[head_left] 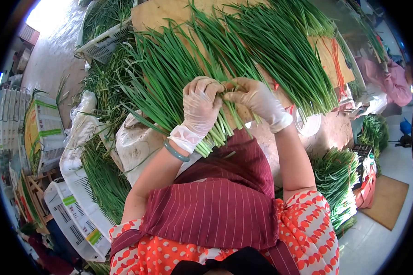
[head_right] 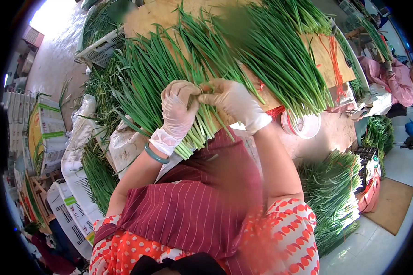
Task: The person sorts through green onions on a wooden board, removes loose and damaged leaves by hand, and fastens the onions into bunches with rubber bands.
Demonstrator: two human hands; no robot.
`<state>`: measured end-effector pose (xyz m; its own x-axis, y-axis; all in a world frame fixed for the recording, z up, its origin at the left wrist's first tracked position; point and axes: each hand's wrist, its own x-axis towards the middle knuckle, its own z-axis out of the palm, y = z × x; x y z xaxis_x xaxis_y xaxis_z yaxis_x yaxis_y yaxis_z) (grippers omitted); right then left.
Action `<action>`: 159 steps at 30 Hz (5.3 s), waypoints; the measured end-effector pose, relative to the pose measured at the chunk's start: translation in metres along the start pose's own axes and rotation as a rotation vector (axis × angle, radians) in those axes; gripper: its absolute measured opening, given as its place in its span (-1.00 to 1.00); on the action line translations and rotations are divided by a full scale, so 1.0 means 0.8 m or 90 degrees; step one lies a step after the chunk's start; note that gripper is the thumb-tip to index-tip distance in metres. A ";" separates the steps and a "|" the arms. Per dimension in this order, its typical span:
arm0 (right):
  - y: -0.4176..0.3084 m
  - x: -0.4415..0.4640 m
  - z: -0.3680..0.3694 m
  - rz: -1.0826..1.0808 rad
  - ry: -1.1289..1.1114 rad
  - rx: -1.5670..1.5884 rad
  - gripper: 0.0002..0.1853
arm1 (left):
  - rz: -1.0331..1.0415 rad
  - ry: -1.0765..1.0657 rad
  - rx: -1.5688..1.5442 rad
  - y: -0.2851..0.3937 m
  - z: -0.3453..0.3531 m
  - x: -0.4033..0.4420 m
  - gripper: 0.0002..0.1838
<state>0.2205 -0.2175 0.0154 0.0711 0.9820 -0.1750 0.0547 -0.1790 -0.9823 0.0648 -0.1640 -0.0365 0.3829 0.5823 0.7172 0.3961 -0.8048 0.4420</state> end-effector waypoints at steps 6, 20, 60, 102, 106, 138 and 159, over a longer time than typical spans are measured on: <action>0.028 0.021 -0.001 0.000 0.041 -0.015 -0.63 | 0.014 0.003 0.011 -0.004 0.000 -0.003 -0.70; -0.070 0.048 -0.026 -0.141 0.334 0.057 -0.81 | 0.017 -0.060 0.033 -0.002 0.004 0.002 -0.72; 0.086 -0.003 -0.018 -0.358 0.338 -0.450 -0.42 | 0.049 -0.174 0.129 0.000 0.000 -0.002 -0.84; 0.037 -0.033 0.026 0.015 0.226 -0.547 -0.30 | -0.071 -0.116 0.107 -0.007 0.002 -0.006 -0.81; 0.015 -0.040 0.036 0.086 0.128 -0.703 -0.19 | -0.121 -0.061 0.001 -0.003 -0.012 0.004 -0.79; -0.001 0.025 0.111 0.183 -0.207 0.261 -0.43 | -0.956 0.005 -0.931 -0.005 -0.133 -0.016 -0.75; -0.074 0.078 0.092 -0.475 -0.055 0.124 -0.24 | -0.422 -0.013 -0.571 -0.011 -0.152 0.093 -0.14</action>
<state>0.1484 -0.1411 0.0573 0.0054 0.8408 0.5413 -0.1196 0.5379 -0.8345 -0.0115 -0.1273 0.0785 0.3360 0.9227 0.1893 -0.2155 -0.1203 0.9691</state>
